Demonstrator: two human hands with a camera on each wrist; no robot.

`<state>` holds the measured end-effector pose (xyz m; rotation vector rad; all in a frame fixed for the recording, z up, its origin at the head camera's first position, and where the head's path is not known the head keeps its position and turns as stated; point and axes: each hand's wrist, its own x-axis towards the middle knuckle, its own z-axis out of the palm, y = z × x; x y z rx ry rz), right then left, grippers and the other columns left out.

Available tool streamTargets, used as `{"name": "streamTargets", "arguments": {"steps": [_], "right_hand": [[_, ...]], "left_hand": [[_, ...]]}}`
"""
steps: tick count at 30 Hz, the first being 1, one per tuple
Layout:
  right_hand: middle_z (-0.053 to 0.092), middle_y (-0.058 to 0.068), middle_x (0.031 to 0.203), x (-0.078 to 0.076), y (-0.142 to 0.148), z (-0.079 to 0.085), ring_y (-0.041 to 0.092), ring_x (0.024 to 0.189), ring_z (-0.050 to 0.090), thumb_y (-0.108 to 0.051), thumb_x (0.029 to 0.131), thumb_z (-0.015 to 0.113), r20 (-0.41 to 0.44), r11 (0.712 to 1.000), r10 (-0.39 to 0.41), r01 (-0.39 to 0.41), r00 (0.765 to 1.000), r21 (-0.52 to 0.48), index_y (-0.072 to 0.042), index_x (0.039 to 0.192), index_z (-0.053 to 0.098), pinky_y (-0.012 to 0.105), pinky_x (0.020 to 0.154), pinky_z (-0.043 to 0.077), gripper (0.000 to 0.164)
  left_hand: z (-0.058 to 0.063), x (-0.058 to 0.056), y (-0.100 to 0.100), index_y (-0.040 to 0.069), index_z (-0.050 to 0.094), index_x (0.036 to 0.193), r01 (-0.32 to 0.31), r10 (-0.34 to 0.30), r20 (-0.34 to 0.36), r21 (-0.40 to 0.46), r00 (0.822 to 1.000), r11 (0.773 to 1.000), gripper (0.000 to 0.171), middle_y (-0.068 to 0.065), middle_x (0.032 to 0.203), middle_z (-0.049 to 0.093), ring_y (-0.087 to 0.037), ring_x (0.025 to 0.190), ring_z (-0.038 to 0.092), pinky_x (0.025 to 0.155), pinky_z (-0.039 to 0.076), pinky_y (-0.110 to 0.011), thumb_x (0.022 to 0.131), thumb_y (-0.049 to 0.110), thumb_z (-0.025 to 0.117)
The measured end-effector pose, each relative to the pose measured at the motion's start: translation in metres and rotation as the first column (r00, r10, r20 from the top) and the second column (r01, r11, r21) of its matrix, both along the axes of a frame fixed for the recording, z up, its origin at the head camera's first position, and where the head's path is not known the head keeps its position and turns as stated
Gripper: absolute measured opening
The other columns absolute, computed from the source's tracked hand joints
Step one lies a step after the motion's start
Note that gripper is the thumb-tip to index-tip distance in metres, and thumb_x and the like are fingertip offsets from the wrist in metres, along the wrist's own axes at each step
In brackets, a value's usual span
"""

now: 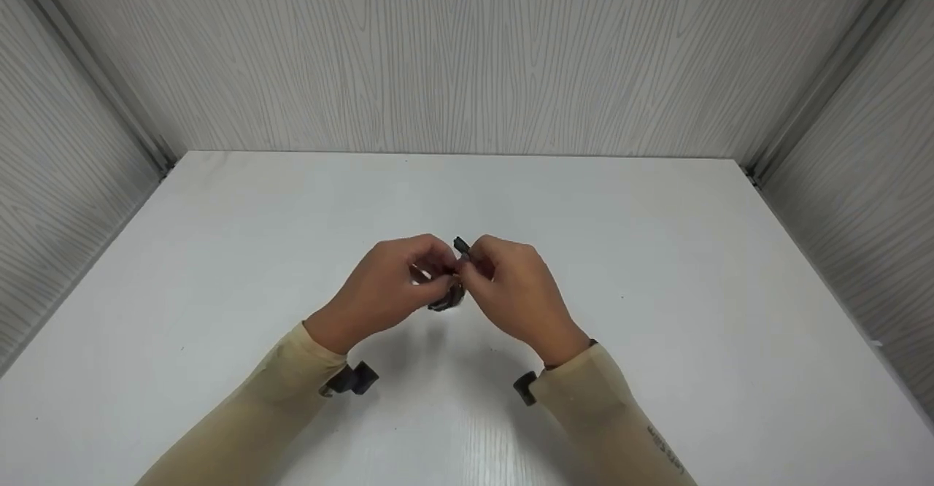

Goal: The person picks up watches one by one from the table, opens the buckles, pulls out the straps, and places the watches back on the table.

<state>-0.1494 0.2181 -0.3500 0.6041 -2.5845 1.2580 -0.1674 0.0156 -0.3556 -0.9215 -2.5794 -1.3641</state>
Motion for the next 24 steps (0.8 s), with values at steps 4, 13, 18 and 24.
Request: {"name": "streamTargets", "arguments": {"steps": [4,13,18,24], "right_hand": [[0.071,-0.001,0.083,0.0005,-0.0008,0.0003,0.022,0.070,0.065,-0.007,0.100,0.066,0.059,0.998,0.026,-0.022,0.998,-0.059,-0.010,0.090,0.071,0.028,0.061,0.052,0.012],[0.068,0.001,0.080,0.0023,-0.0030,0.0035,0.018,0.073,0.065,-0.017,0.102,0.066,0.132,0.999,0.044,-0.041,0.990,-0.027,-0.011,0.090,0.069,0.028,0.064,0.051,0.013],[0.070,-0.006,0.089,0.0006,-0.0021,0.0029,0.014,0.089,0.066,-0.023,0.101,0.070,0.066,0.997,0.066,-0.063,0.996,-0.041,-0.017,0.091,0.068,0.032,0.072,0.054,0.012],[0.070,-0.002,0.094,0.0003,0.0002,0.0021,0.017,0.087,0.068,-0.019,0.102,0.068,0.050,0.988,0.112,-0.105,0.992,-0.117,-0.011,0.096,0.071,0.031,0.076,0.058,0.009]], "left_hand": [[-0.0006,0.0006,-0.0001,0.016,0.070,0.097,-0.020,0.017,-0.055,-0.060,0.998,0.998,0.010,0.011,0.092,0.069,0.000,0.080,0.063,0.071,0.051,-0.021,0.092,0.007,0.072],[-0.0012,-0.0026,-0.0044,0.016,0.066,0.093,0.028,-0.027,0.082,-0.021,0.996,0.999,0.011,0.008,0.093,0.065,-0.005,0.083,0.065,0.072,0.054,-0.024,0.089,0.006,0.070],[0.0030,-0.0035,-0.0072,0.015,0.066,0.093,0.098,-0.119,0.175,0.126,0.977,0.987,0.010,0.005,0.091,0.070,-0.009,0.079,0.070,0.072,0.057,-0.027,0.090,0.006,0.068],[0.0011,-0.0046,-0.0061,0.012,0.067,0.094,0.132,-0.151,0.093,0.187,0.984,0.974,0.005,0.006,0.088,0.069,-0.008,0.078,0.068,0.072,0.056,-0.026,0.091,0.009,0.065]]}}
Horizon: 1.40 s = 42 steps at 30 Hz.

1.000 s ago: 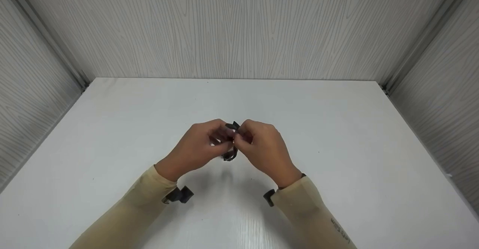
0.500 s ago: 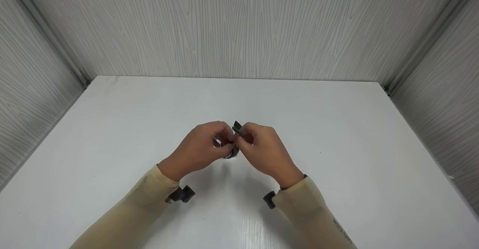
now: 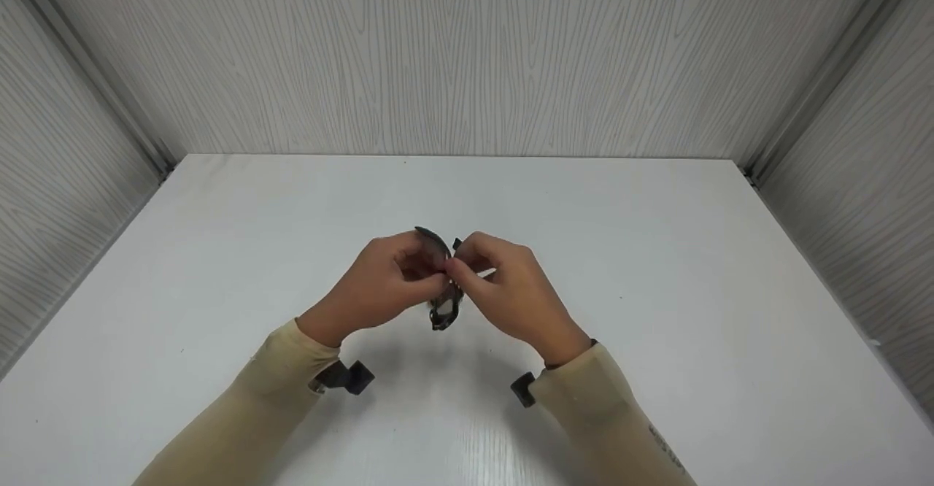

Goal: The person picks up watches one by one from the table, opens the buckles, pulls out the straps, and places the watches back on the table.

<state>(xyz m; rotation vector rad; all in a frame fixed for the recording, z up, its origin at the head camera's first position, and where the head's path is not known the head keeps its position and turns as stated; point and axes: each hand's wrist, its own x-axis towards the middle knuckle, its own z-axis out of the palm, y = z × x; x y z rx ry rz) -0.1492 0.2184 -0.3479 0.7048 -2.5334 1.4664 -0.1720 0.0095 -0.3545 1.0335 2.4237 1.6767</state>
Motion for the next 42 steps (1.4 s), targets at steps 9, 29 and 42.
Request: {"name": "streamTargets", "arguments": {"steps": [9,29,42], "right_hand": [[0.069,0.004,0.107,0.0015,-0.0010,0.0017,0.027,0.093,0.071,-0.006,0.100,0.067,0.040,0.997,0.054,-0.051,0.998,-0.058,-0.008,0.111,0.067,0.030,0.077,0.059,0.011],[0.071,0.002,0.104,-0.0015,0.0029,0.0023,0.017,0.098,0.070,-0.016,0.100,0.071,0.017,0.999,-0.020,0.021,1.000,-0.044,-0.009,0.111,0.071,0.027,0.082,0.058,0.013],[0.066,0.017,0.097,-0.0014,0.0022,-0.0010,0.023,0.078,0.071,-0.015,0.103,0.065,0.080,0.987,0.069,-0.056,0.994,-0.150,-0.003,0.107,0.063,0.034,0.075,0.061,0.013]], "left_hand": [[-0.0022,-0.0034,-0.0001,0.013,0.064,0.079,-0.089,0.094,-0.245,0.030,0.965,0.996,0.012,0.007,0.075,0.068,-0.002,0.066,0.062,0.060,0.053,-0.023,0.088,0.005,0.064],[-0.0007,-0.0019,0.0003,0.006,0.073,0.097,-0.071,0.064,-0.328,-0.009,0.942,0.997,0.004,-0.002,0.096,0.072,-0.007,0.090,0.072,0.078,0.057,-0.020,0.097,0.008,0.069],[-0.0019,-0.0021,0.0009,0.010,0.064,0.086,0.008,-0.005,-0.236,0.011,0.972,1.000,0.010,0.002,0.089,0.070,-0.002,0.078,0.067,0.069,0.057,-0.023,0.093,0.004,0.064]]}}
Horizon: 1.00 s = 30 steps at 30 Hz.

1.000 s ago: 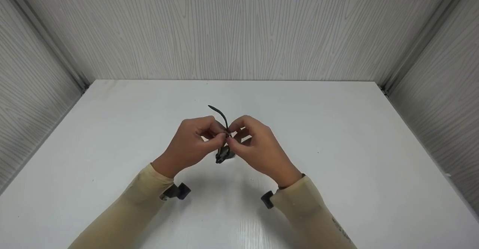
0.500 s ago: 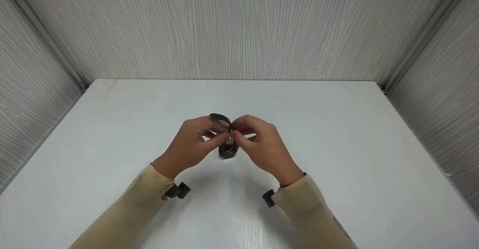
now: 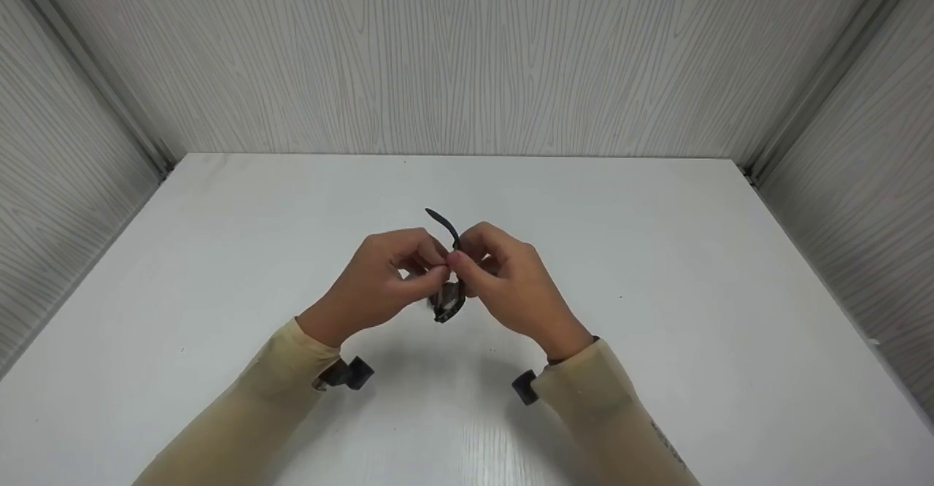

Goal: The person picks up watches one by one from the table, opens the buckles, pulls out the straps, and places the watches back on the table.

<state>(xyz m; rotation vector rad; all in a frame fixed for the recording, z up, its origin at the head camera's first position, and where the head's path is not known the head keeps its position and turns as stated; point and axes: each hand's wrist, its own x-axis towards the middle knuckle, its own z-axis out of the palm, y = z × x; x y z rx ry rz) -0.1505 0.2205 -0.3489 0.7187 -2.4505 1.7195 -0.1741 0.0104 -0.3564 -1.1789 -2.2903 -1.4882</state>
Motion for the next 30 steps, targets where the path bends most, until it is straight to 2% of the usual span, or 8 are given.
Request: {"name": "streamTargets", "arguments": {"steps": [4,7,11,14,19,21,25,30], "right_hand": [[0.068,0.013,0.096,-0.001,0.000,-0.002,0.022,0.079,0.070,-0.014,0.103,0.065,-0.035,0.999,0.004,-0.003,0.999,0.033,-0.004,0.107,0.064,0.033,0.071,0.060,0.011],[0.069,0.008,0.094,0.000,0.000,-0.002,0.022,0.079,0.070,-0.013,0.102,0.066,-0.063,0.999,-0.010,0.012,0.998,0.045,-0.005,0.107,0.066,0.032,0.070,0.060,0.010],[0.069,0.008,0.093,-0.001,0.002,-0.002,0.022,0.078,0.068,-0.011,0.101,0.067,-0.055,1.000,0.011,-0.010,0.998,0.020,-0.004,0.107,0.067,0.031,0.073,0.059,0.009],[0.068,0.009,0.100,-0.001,0.003,-0.002,0.023,0.084,0.069,-0.011,0.101,0.068,-0.041,0.998,0.058,-0.057,0.997,0.035,-0.006,0.113,0.066,0.030,0.078,0.057,0.014],[0.067,0.003,0.109,-0.001,0.003,-0.003,0.022,0.096,0.069,-0.009,0.099,0.070,-0.077,0.990,0.094,-0.085,0.993,0.117,-0.009,0.123,0.063,0.028,0.086,0.055,0.025],[0.068,0.002,0.108,-0.001,0.002,-0.003,0.021,0.094,0.069,-0.008,0.099,0.070,-0.095,0.989,0.080,-0.067,0.992,0.133,-0.009,0.123,0.064,0.028,0.086,0.055,0.025],[0.069,0.002,0.105,-0.001,-0.001,-0.002,0.020,0.092,0.069,-0.007,0.097,0.071,-0.094,0.989,0.023,-0.009,0.995,0.147,-0.009,0.127,0.059,0.028,0.083,0.055,0.032],[0.068,0.003,0.104,0.000,-0.001,0.000,0.019,0.093,0.069,-0.005,0.096,0.073,-0.058,0.986,-0.035,0.044,0.998,0.163,-0.008,0.128,0.056,0.027,0.084,0.055,0.037]], "left_hand": [[-0.001,-0.001,-0.001,0.011,0.063,0.086,0.026,-0.029,0.115,0.025,0.993,0.999,0.010,0.003,0.090,0.071,-0.006,0.078,0.069,0.068,0.058,-0.026,0.095,0.007,0.066],[0.000,-0.001,-0.003,0.012,0.065,0.088,0.034,-0.043,0.213,0.046,0.976,0.998,0.011,0.004,0.090,0.074,-0.010,0.077,0.071,0.068,0.056,-0.026,0.096,0.015,0.073],[0.003,0.000,-0.004,0.013,0.067,0.087,0.012,-0.024,0.267,0.047,0.964,0.999,0.016,0.005,0.084,0.075,-0.012,0.072,0.069,0.064,0.052,-0.026,0.093,0.021,0.079],[0.005,0.001,-0.004,0.012,0.065,0.088,-0.015,0.004,0.288,0.037,0.958,0.999,0.017,0.004,0.087,0.074,-0.011,0.075,0.070,0.068,0.054,-0.027,0.094,0.020,0.078],[0.007,0.001,-0.006,0.012,0.066,0.112,-0.048,0.019,0.439,0.054,0.898,0.997,0.024,0.002,0.099,0.075,-0.012,0.093,0.073,0.085,0.058,-0.031,0.093,0.019,0.079],[0.009,0.001,-0.007,0.013,0.069,0.117,-0.060,0.035,0.466,0.039,0.884,0.997,0.027,0.003,0.100,0.076,-0.011,0.095,0.073,0.087,0.057,-0.030,0.093,0.021,0.079],[0.012,0.002,-0.008,0.015,0.079,0.108,-0.088,0.089,0.428,-0.023,0.899,0.996,0.018,0.008,0.096,0.077,-0.008,0.092,0.072,0.084,0.057,-0.028,0.092,0.024,0.079],[0.015,0.003,-0.008,0.015,0.079,0.104,-0.090,0.098,0.394,-0.040,0.914,0.995,0.014,0.007,0.094,0.076,-0.009,0.090,0.071,0.083,0.057,-0.027,0.093,0.023,0.078]]}}
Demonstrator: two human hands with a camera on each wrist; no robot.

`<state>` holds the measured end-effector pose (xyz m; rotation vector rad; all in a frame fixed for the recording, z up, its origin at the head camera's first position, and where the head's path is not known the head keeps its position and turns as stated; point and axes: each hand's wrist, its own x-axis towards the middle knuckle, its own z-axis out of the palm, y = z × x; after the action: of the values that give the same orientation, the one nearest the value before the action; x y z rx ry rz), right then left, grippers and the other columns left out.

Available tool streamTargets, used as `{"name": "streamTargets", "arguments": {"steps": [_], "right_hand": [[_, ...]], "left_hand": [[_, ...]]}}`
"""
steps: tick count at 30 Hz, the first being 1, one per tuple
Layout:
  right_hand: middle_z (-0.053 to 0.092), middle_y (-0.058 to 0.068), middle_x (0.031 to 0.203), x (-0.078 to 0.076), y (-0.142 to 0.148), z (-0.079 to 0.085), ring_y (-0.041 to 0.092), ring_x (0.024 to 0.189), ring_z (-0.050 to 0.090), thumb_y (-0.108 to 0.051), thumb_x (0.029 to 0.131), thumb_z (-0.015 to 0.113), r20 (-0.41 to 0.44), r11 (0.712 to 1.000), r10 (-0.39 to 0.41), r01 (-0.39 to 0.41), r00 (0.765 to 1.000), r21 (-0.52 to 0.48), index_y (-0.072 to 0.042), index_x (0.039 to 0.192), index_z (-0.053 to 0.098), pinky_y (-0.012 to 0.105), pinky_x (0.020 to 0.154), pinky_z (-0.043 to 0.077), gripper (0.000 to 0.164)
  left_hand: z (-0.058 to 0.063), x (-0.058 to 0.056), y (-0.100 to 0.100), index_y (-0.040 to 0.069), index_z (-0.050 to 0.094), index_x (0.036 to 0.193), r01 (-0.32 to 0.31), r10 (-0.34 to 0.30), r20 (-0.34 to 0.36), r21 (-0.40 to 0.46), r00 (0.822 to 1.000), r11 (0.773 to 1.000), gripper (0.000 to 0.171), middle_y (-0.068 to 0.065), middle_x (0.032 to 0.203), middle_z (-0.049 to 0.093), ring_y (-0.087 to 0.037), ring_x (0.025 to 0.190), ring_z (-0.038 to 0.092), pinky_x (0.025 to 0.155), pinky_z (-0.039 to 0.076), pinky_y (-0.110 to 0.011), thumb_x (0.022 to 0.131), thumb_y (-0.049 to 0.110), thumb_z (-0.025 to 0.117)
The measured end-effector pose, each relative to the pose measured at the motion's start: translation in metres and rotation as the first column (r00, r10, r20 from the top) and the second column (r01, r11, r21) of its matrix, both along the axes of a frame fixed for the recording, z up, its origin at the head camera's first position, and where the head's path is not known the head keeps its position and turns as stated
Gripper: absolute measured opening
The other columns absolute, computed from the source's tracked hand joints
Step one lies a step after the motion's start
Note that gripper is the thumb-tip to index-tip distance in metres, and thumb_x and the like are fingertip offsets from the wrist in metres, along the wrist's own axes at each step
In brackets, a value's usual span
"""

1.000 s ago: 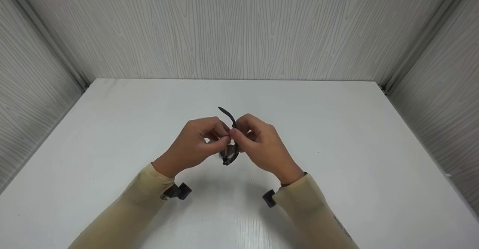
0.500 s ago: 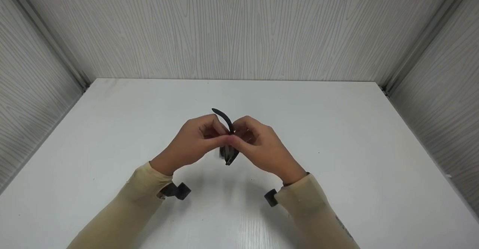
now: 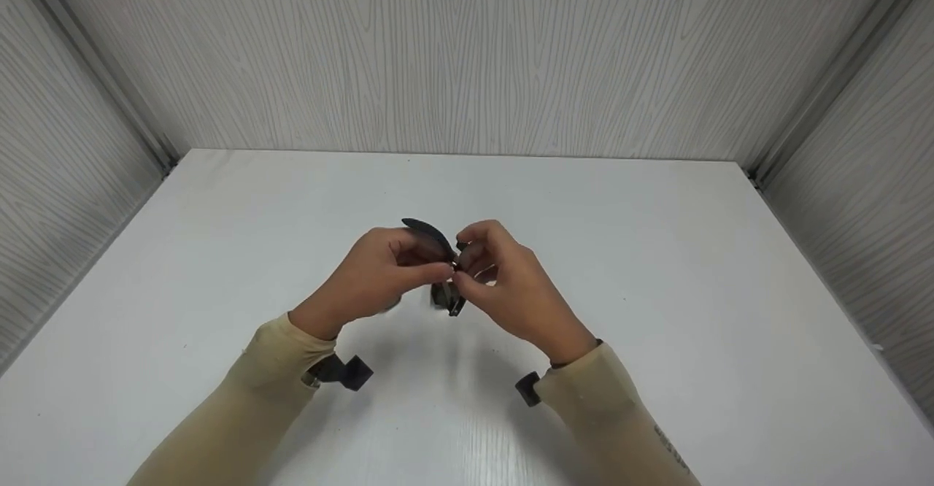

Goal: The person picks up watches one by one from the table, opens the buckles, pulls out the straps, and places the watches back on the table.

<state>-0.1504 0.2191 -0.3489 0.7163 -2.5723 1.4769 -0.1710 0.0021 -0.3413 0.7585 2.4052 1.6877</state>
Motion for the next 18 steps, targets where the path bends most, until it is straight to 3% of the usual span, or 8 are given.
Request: {"name": "streamTargets", "arguments": {"steps": [8,14,18], "right_hand": [[0.072,0.002,0.105,0.0025,0.0011,0.0020,0.016,0.098,0.069,-0.011,0.097,0.073,0.023,0.998,-0.049,0.048,0.999,0.027,-0.010,0.119,0.068,0.026,0.087,0.056,0.023],[0.071,0.003,0.102,0.0003,-0.0002,0.0008,0.016,0.098,0.070,-0.004,0.096,0.070,0.044,0.999,-0.027,0.027,0.999,0.020,-0.007,0.113,0.068,0.028,0.085,0.058,0.017],[0.070,0.003,0.099,0.0001,0.0017,-0.0010,0.020,0.092,0.071,-0.010,0.098,0.071,0.038,1.000,-0.011,0.011,0.999,0.002,-0.008,0.115,0.068,0.027,0.084,0.057,0.017]], "left_hand": [[-0.0025,-0.0022,0.0016,0.011,0.078,0.107,0.000,0.001,-0.023,0.046,1.000,0.999,0.018,0.004,0.098,0.075,-0.010,0.092,0.070,0.085,0.057,-0.028,0.094,0.023,0.077],[-0.0004,-0.0051,-0.0060,0.012,0.077,0.108,-0.030,0.042,-0.071,0.167,0.997,0.985,0.017,0.001,0.098,0.075,-0.017,0.091,0.069,0.082,0.056,-0.033,0.095,0.021,0.077],[-0.0001,-0.0056,-0.0050,0.014,0.077,0.110,-0.021,0.035,-0.093,0.151,0.995,0.988,0.017,0.003,0.097,0.075,-0.017,0.090,0.068,0.080,0.056,-0.033,0.095,0.023,0.076]]}}
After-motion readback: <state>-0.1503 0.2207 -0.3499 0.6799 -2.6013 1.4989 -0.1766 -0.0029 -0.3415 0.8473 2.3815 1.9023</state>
